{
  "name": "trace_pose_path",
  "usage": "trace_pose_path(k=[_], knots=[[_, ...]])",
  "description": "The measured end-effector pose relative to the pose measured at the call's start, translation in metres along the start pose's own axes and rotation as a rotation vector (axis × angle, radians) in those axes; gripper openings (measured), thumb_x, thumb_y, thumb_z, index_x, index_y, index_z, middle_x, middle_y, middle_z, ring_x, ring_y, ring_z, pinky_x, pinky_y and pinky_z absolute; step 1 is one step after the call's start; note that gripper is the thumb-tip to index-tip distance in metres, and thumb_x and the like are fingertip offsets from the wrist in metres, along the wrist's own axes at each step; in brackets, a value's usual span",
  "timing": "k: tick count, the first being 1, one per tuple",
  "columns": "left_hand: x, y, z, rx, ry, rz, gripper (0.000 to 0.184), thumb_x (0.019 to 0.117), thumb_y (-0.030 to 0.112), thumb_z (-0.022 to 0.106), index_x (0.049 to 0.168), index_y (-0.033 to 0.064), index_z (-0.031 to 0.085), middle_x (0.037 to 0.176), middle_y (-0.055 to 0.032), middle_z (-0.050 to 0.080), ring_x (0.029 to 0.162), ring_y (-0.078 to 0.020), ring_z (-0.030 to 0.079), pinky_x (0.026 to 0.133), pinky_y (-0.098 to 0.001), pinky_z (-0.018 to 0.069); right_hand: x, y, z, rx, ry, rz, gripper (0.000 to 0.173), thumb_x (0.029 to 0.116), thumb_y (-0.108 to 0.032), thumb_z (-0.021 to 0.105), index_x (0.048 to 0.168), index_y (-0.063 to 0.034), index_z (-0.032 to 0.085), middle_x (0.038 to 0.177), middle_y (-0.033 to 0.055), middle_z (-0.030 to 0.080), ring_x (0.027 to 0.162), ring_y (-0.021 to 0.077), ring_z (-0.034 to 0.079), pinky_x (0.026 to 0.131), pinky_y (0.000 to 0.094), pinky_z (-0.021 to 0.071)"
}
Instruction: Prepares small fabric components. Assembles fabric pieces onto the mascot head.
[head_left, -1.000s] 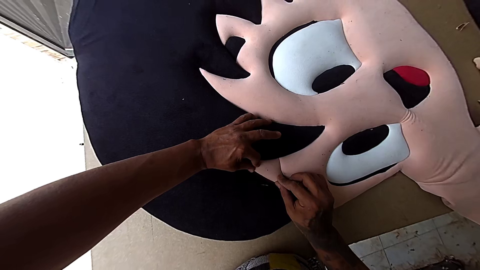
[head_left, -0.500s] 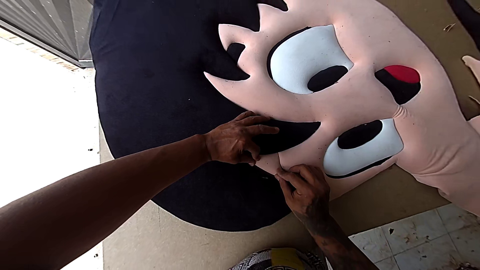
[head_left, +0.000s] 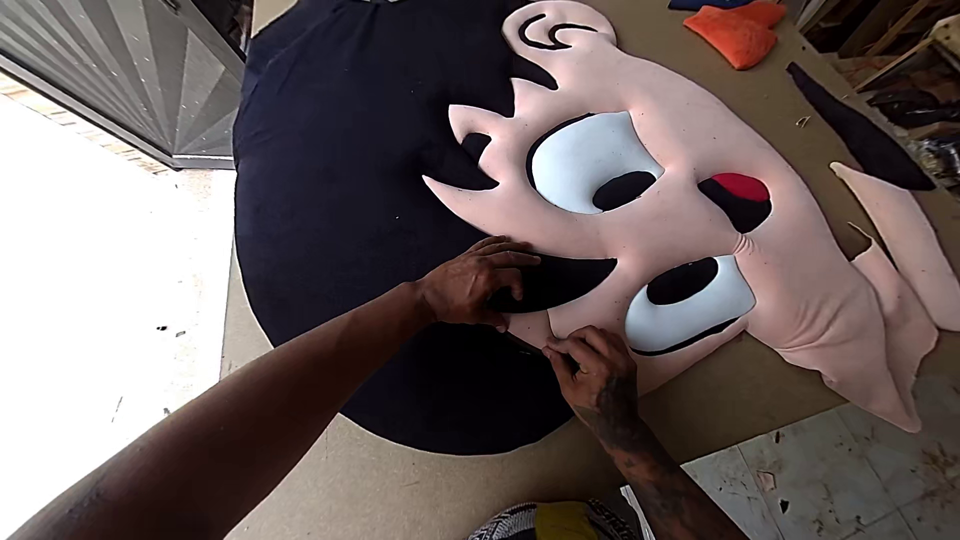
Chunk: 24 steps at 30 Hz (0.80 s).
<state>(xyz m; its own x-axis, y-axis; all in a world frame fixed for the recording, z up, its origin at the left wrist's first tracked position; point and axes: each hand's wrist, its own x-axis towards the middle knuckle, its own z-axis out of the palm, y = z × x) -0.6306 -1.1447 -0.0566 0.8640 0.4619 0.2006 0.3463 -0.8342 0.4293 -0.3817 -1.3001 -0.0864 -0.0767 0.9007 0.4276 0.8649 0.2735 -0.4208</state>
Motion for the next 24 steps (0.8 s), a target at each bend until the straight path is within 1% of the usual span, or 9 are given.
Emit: trace_pose_path(k=[2,3,5,7,12,14,16,20,24], knots=[[-0.007,0.005,0.004,0.055,0.060,-0.083,0.051,0.0704,0.051,0.089,0.107,0.0209,0.071,0.155,0.0009,0.051,0.152,-0.0193,0.034,0.129,-0.0491,0.0193,0.000,0.000,0.000,-0.008,0.003,0.002,0.012,0.0893,-0.037,0.073,0.086,-0.0283,0.081,0.084,-0.0083,0.069,0.078,0.0084,0.063,0.071,0.0308,0.0520],[-0.011,0.008,0.006,0.083,0.082,-0.124,0.053,0.0710,0.054,0.087,0.110,0.0223,0.071,0.155,0.0016,0.051,0.152,-0.0194,0.035,0.128,-0.0513,0.0181,0.000,0.000,0.000,-0.012,0.003,0.001,0.012,0.0891,-0.037,0.073,0.086,-0.0282,0.081,0.084,-0.0086,0.069,0.078,0.0082,0.063,0.071,0.0307,0.0522],[-0.017,0.015,0.008,0.116,0.120,-0.196,0.053,0.0710,0.056,0.086,0.110,0.0241,0.072,0.154,0.0025,0.053,0.151,-0.0208,0.036,0.128,-0.0541,0.0170,0.000,-0.001,0.000,-0.018,0.000,0.002,0.013,0.0888,-0.037,0.073,0.085,-0.0279,0.081,0.084,-0.0088,0.069,0.078,0.0081,0.063,0.071,0.0308,0.0520],[-0.020,0.019,0.009,0.112,0.135,-0.231,0.050,0.0717,0.053,0.087,0.111,0.0252,0.073,0.154,0.0019,0.053,0.152,-0.0218,0.035,0.128,-0.0557,0.0171,0.000,-0.001,0.000,-0.018,0.001,-0.001,0.012,0.0885,-0.037,0.073,0.086,-0.0274,0.081,0.084,-0.0084,0.069,0.079,0.0085,0.064,0.072,0.0310,0.0522],[-0.027,0.015,0.000,0.088,0.093,-0.226,0.048,0.0748,0.049,0.086,0.116,0.0272,0.073,0.155,0.0040,0.051,0.152,-0.0186,0.034,0.128,-0.0532,0.0189,-0.001,-0.002,0.000,-0.039,-0.003,-0.008,0.012,0.0886,-0.037,0.073,0.086,-0.0275,0.081,0.084,-0.0080,0.069,0.079,0.0087,0.064,0.072,0.0314,0.0528],[-0.031,0.013,-0.006,0.081,0.097,-0.244,0.051,0.0740,0.048,0.087,0.118,0.0279,0.072,0.154,0.0044,0.052,0.152,-0.0193,0.035,0.127,-0.0538,0.0201,-0.001,-0.003,-0.004,-0.026,-0.016,-0.010,0.013,0.0892,-0.038,0.073,0.089,-0.0279,0.081,0.086,-0.0075,0.070,0.080,0.0091,0.065,0.073,0.0315,0.0531],[-0.035,0.009,-0.014,0.069,0.103,-0.266,0.052,0.0742,0.047,0.086,0.121,0.0282,0.071,0.153,0.0040,0.053,0.151,-0.0203,0.036,0.127,-0.0549,0.0212,0.002,-0.001,-0.009,0.008,-0.036,-0.047,0.016,0.0901,-0.041,0.073,0.095,-0.0292,0.082,0.091,-0.0067,0.069,0.086,0.0104,0.065,0.075,0.0309,0.0549],[-0.040,0.005,-0.022,0.048,0.103,-0.288,0.056,0.0730,0.048,0.086,0.124,0.0293,0.070,0.153,0.0041,0.053,0.152,-0.0207,0.035,0.127,-0.0566,0.0196,0.010,0.011,-0.013,0.050,-0.097,-0.209,0.019,0.0932,-0.042,0.072,0.109,-0.0342,0.080,0.105,-0.0067,0.070,0.104,0.0130,0.062,0.087,0.0322,0.0528],[-0.033,0.006,-0.017,0.045,0.056,-0.306,0.067,0.0688,0.055,0.086,0.128,0.0307,0.067,0.155,0.0031,0.051,0.153,-0.0226,0.033,0.127,-0.0592,0.0163,0.023,0.020,-0.009,0.076,-0.130,-0.279,0.021,0.0926,-0.044,0.073,0.110,-0.0345,0.080,0.101,-0.0052,0.067,0.097,0.0119,0.061,0.083,0.0313,0.0531]])
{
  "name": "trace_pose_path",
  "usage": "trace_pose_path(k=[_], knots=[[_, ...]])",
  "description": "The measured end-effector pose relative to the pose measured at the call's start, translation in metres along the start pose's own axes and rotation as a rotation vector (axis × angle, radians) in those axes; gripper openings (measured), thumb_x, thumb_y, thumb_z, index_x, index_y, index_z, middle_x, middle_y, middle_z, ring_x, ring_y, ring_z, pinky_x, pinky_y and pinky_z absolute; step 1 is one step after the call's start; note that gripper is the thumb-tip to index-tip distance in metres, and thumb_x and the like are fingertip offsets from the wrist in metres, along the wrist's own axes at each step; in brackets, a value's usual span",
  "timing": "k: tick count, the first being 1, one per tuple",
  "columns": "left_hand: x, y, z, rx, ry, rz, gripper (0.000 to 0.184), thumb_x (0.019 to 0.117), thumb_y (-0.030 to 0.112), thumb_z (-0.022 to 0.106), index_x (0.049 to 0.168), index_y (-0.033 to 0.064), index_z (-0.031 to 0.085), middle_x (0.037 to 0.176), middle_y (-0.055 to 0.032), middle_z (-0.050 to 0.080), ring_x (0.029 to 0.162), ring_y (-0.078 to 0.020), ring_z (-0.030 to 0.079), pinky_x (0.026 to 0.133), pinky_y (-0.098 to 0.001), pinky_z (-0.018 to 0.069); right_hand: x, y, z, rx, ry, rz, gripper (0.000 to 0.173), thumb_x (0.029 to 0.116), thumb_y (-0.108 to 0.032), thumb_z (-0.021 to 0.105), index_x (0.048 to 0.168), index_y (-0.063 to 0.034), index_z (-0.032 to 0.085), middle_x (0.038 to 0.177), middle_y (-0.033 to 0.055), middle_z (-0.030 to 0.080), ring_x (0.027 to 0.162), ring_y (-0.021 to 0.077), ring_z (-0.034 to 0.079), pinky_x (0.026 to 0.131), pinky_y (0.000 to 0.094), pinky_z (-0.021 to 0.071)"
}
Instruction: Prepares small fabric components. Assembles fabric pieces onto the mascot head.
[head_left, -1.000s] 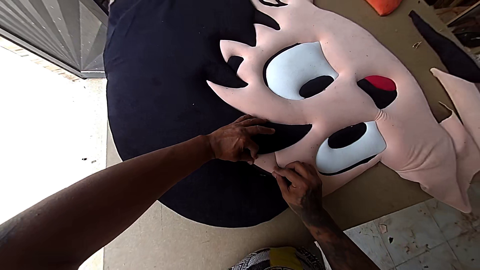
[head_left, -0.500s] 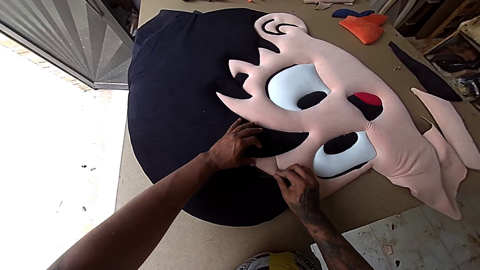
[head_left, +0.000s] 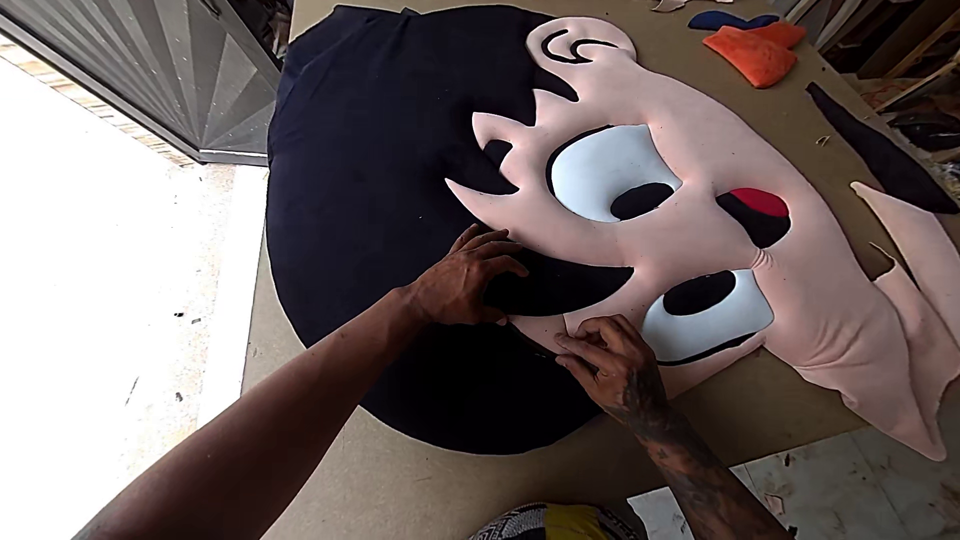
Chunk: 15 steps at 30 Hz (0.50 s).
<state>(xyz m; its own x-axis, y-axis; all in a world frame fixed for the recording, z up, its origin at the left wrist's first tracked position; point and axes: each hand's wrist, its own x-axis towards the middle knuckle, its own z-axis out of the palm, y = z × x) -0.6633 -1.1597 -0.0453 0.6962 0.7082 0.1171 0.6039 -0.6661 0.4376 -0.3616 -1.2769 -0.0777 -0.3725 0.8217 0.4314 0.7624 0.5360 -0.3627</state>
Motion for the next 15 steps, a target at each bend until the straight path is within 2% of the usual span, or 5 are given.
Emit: trace_pose_path(k=[6,11,15], knots=[[0.010,0.003,0.012,0.018,-0.005,0.025,0.069,0.0671,0.057,0.086,0.127,0.0280,0.067,0.157,0.0024,0.049,0.152,-0.0216,0.034,0.126,-0.0595,0.0151,-0.001,0.000,0.006,0.002,0.014,0.032,0.019,0.0912,-0.042,0.075,0.107,-0.0333,0.081,0.096,-0.0054,0.066,0.093,0.0112,0.060,0.081,0.0304,0.0518],[0.015,0.000,0.013,0.004,-0.011,0.043,0.057,0.0658,0.052,0.087,0.114,0.0281,0.068,0.154,0.0032,0.050,0.149,-0.0181,0.038,0.127,-0.0543,0.0158,0.001,-0.004,0.007,-0.034,-0.002,0.060,0.018,0.0915,-0.043,0.074,0.105,-0.0336,0.082,0.096,-0.0060,0.067,0.094,0.0120,0.060,0.083,0.0319,0.0501],[0.025,0.004,0.011,0.055,-0.092,0.037,0.055,0.0635,0.053,0.086,0.109,0.0295,0.066,0.151,0.0038,0.050,0.144,-0.0208,0.041,0.123,-0.0533,0.0216,0.002,-0.005,0.007,-0.039,-0.020,0.063,0.017,0.0916,-0.042,0.074,0.104,-0.0335,0.082,0.095,-0.0065,0.067,0.094,0.0125,0.060,0.080,0.0319,0.0491]])
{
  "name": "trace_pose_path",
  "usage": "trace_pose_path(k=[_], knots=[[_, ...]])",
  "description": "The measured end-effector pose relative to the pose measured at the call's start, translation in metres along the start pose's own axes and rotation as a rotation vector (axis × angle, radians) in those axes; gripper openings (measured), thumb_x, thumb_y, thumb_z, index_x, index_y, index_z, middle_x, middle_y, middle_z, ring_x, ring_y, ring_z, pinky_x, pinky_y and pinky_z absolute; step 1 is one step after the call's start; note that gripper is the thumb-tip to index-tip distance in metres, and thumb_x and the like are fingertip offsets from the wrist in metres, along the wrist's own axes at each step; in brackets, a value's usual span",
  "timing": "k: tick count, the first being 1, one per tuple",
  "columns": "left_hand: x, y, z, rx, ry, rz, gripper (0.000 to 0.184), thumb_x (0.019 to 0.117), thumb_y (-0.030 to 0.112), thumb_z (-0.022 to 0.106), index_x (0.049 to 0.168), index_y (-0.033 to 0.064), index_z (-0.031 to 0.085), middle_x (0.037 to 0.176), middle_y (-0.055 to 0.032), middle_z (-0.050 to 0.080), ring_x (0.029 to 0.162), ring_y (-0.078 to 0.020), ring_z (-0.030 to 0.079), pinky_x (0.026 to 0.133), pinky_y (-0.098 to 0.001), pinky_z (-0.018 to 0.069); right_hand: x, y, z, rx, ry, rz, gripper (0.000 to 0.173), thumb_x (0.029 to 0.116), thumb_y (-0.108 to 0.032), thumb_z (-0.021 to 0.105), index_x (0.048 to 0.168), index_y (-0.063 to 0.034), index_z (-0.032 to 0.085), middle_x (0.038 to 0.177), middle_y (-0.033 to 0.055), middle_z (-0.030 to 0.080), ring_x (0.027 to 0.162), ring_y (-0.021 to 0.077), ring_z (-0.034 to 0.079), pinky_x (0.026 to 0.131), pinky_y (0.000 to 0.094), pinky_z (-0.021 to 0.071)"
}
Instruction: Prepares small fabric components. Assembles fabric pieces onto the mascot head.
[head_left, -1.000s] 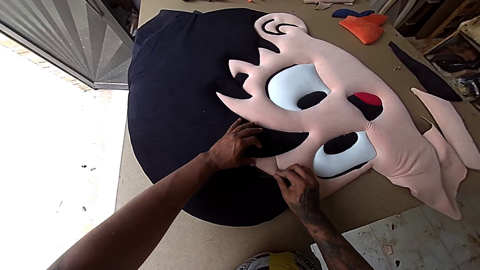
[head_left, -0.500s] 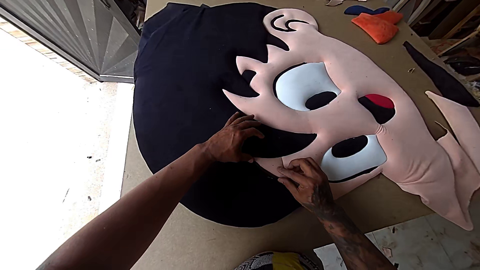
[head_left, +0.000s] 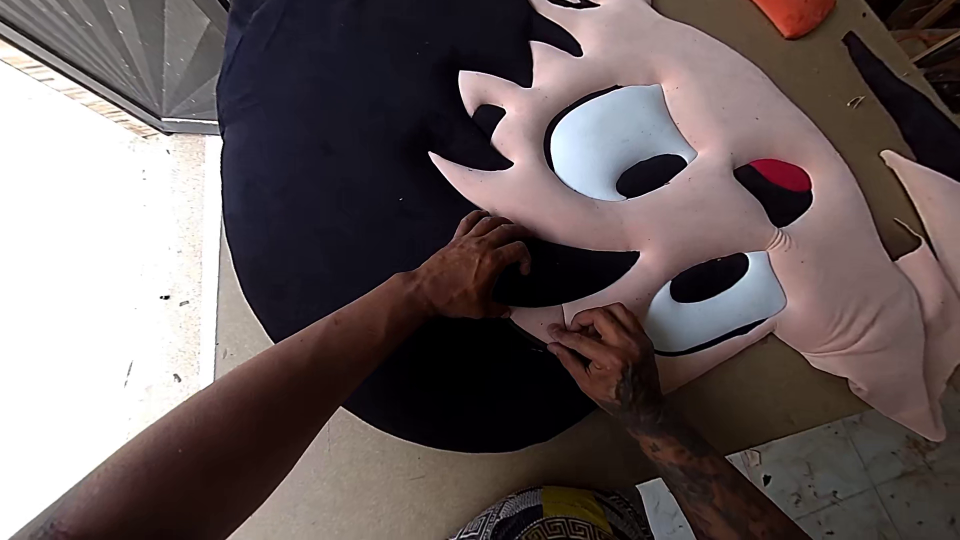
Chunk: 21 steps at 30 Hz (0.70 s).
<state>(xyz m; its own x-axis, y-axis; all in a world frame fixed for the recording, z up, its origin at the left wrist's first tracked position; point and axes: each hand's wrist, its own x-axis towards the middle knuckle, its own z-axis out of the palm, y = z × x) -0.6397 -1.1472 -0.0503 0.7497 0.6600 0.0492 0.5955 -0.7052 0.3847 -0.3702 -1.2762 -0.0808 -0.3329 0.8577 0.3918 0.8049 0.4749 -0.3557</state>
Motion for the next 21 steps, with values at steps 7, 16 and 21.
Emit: trace_pose_path(k=[7,16,21], knots=[[0.0052,-0.0016,-0.0035,-0.025,-0.024,0.016,0.056,0.0612,0.053,0.089,0.107,0.0300,0.065,0.147,0.0029,0.053,0.141,-0.0239,0.043,0.120,-0.0562,0.0247,-0.0005,-0.0015,-0.0008,0.007,0.022,-0.012,0.016,0.0920,-0.039,0.074,0.103,-0.0311,0.083,0.103,-0.0100,0.073,0.098,0.0128,0.061,0.083,0.0327,0.0483],[0.0050,-0.0009,-0.0019,-0.027,-0.021,0.015,0.056,0.0613,0.053,0.088,0.107,0.0292,0.065,0.148,0.0024,0.053,0.142,-0.0241,0.043,0.121,-0.0562,0.0236,-0.0003,-0.0026,-0.0003,-0.010,0.028,-0.019,0.018,0.0929,-0.040,0.073,0.105,-0.0316,0.082,0.103,-0.0078,0.073,0.097,0.0141,0.060,0.082,0.0334,0.0477],[0.0022,0.0026,-0.0016,-0.021,-0.008,0.001,0.059,0.0604,0.051,0.089,0.108,0.0281,0.065,0.148,0.0025,0.053,0.143,-0.0234,0.043,0.123,-0.0542,0.0216,0.0022,-0.0025,-0.0011,0.032,0.024,0.071,0.023,0.0870,-0.048,0.077,0.101,-0.0299,0.082,0.096,-0.0058,0.065,0.091,0.0120,0.059,0.080,0.0309,0.0501]])
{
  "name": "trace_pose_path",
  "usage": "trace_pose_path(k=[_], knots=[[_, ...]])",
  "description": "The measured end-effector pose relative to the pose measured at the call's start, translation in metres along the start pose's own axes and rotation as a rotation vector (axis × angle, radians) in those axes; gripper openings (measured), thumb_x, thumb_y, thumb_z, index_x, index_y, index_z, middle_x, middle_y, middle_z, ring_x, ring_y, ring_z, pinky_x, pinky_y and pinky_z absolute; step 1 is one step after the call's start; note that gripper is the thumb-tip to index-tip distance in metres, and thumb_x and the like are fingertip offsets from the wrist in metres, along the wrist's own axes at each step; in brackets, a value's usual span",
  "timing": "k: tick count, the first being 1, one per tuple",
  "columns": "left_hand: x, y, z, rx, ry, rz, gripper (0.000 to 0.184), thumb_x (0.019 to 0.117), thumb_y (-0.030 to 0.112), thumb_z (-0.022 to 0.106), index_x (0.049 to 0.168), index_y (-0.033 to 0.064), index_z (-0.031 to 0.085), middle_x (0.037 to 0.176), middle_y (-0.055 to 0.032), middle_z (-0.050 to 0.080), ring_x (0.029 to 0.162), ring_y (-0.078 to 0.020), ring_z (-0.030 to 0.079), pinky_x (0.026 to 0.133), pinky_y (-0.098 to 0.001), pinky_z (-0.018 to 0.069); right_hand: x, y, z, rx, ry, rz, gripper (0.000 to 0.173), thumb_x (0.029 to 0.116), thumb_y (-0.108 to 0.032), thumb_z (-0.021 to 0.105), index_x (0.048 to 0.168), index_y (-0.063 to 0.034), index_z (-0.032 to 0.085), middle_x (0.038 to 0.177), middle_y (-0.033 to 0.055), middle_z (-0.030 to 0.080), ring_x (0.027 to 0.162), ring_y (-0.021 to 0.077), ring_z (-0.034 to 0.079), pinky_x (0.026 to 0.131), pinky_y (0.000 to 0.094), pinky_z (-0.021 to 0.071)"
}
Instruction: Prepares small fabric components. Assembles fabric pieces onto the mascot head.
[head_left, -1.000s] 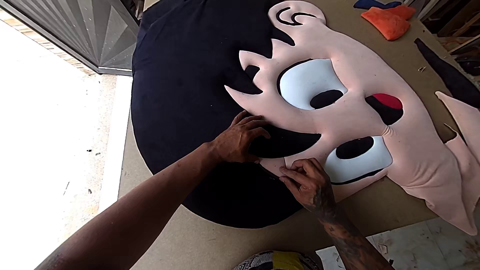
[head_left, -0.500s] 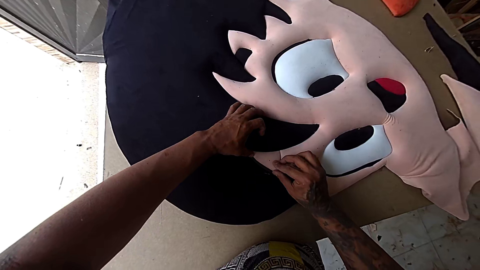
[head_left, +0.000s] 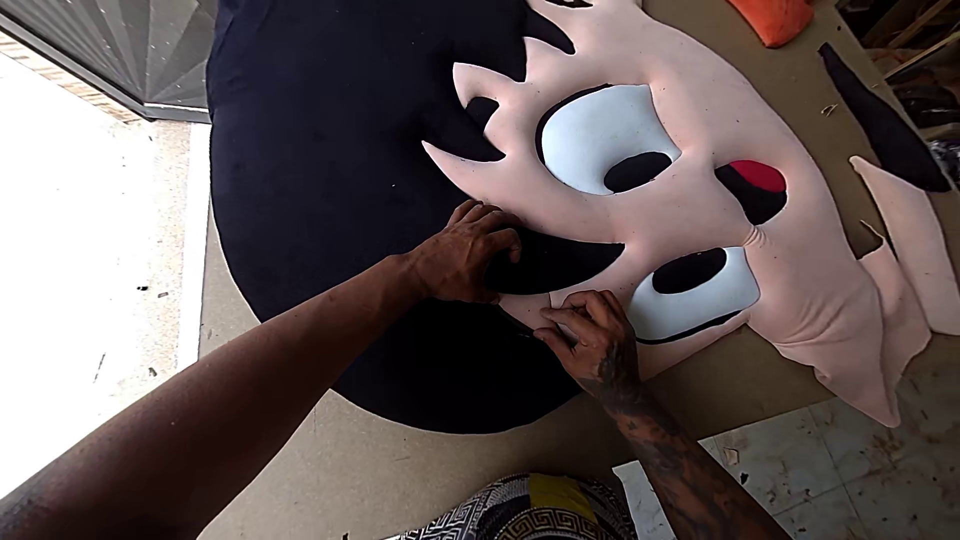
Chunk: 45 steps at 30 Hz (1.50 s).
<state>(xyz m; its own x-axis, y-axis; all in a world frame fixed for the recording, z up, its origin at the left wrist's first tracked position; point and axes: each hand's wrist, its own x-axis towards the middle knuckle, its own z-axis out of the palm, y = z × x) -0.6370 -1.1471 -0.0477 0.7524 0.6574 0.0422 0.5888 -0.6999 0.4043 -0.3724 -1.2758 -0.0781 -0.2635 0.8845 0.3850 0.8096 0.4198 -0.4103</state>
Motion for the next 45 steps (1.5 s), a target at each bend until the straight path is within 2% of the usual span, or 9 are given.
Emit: trace_pose_path(k=[3,8,16,20,25,31,34,39,45], knots=[[-0.002,0.000,0.002,-0.024,0.025,-0.020,0.061,0.0593,0.049,0.091,0.110,0.0269,0.067,0.149,0.0033,0.053,0.144,-0.0222,0.043,0.126,-0.0544,0.0192,0.004,0.003,-0.005,0.065,-0.048,0.032,0.029,0.0846,-0.051,0.079,0.103,-0.0287,0.081,0.102,-0.0071,0.067,0.096,0.0112,0.060,0.082,0.0307,0.0508],[-0.012,0.012,0.002,-0.060,0.056,-0.074,0.066,0.0633,0.045,0.091,0.121,0.0264,0.066,0.156,0.0003,0.048,0.150,-0.0233,0.036,0.126,-0.0582,0.0128,0.008,0.008,-0.043,0.221,-0.082,0.129,0.028,0.0902,-0.037,0.076,0.116,-0.0259,0.078,0.118,-0.0059,0.066,0.109,0.0089,0.061,0.087,0.0278,0.0548],[-0.053,0.010,0.004,-0.072,0.246,-0.164,0.052,0.0779,0.050,0.080,0.123,0.0255,0.069,0.153,0.0008,0.053,0.150,-0.0238,0.037,0.126,-0.0607,0.0185,0.006,0.030,-0.050,-0.002,-0.265,-0.116,0.037,0.0898,-0.037,0.072,0.126,-0.0326,0.074,0.123,-0.0055,0.065,0.118,0.0151,0.057,0.099,0.0344,0.0499],[-0.060,0.003,0.010,-0.106,0.310,-0.204,0.061,0.0739,0.058,0.081,0.123,0.0231,0.069,0.153,-0.0001,0.052,0.152,-0.0248,0.035,0.127,-0.0581,0.0173,0.027,0.027,-0.049,-0.067,-0.408,-0.229,0.054,0.0844,-0.040,0.078,0.137,-0.0356,0.067,0.123,-0.0013,0.063,0.114,0.0186,0.056,0.095,0.0369,0.0501],[-0.052,0.009,0.011,-0.069,0.266,-0.279,0.070,0.0677,0.063,0.081,0.127,0.0287,0.067,0.160,-0.0001,0.045,0.155,-0.0264,0.029,0.127,-0.0601,0.0103,0.039,0.023,-0.047,-0.089,-0.476,-0.257,0.062,0.0796,-0.038,0.082,0.139,-0.0362,0.065,0.120,0.0000,0.061,0.107,0.0194,0.057,0.086,0.0362,0.0506],[-0.053,0.008,0.013,-0.059,0.219,-0.156,0.023,0.0831,0.058,0.072,0.099,0.0419,0.080,0.163,0.0027,0.041,0.157,-0.0289,0.021,0.124,-0.0675,0.0023,0.046,0.021,-0.045,-0.129,-0.533,-0.241,0.062,0.0774,-0.041,0.084,0.137,-0.0352,0.067,0.118,-0.0017,0.061,0.106,0.0193,0.056,0.085,0.0359,0.0497],[-0.053,0.008,0.014,-0.056,0.223,-0.113,0.020,0.0862,0.055,0.070,0.098,0.0423,0.081,0.162,0.0020,0.044,0.157,-0.0298,0.023,0.124,-0.0689,0.0019,0.051,0.021,-0.046,-0.114,-0.573,-0.223,0.064,0.0758,-0.041,0.085,0.137,-0.0350,0.067,0.117,-0.0019,0.061,0.104,0.0184,0.056,0.085,0.0356,0.0502],[-0.053,0.008,0.015,-0.041,0.211,-0.069,0.021,0.0902,0.054,0.067,0.100,0.0420,0.081,0.161,0.0029,0.045,0.157,-0.0296,0.024,0.124,-0.0701,0.0029,0.058,0.022,-0.047,-0.068,-0.611,-0.203,0.051,0.0845,-0.038,0.079,0.134,-0.0353,0.069,0.115,-0.0017,0.061,0.105,0.0176,0.057,0.085,0.0347,0.0508],[-0.052,0.006,0.017,-0.019,0.200,-0.032,0.022,0.0915,0.053,0.065,0.094,0.0400,0.082,0.161,0.0042,0.044,0.157,-0.0296,0.023,0.124,-0.0704,0.0040,0.057,0.019,-0.038,-0.064,-0.584,-0.199,0.045,0.0820,-0.036,0.083,0.126,-0.0376,0.074,0.111,-0.0018,0.062,0.101,0.0167,0.058,0.082,0.0334,0.0510]])
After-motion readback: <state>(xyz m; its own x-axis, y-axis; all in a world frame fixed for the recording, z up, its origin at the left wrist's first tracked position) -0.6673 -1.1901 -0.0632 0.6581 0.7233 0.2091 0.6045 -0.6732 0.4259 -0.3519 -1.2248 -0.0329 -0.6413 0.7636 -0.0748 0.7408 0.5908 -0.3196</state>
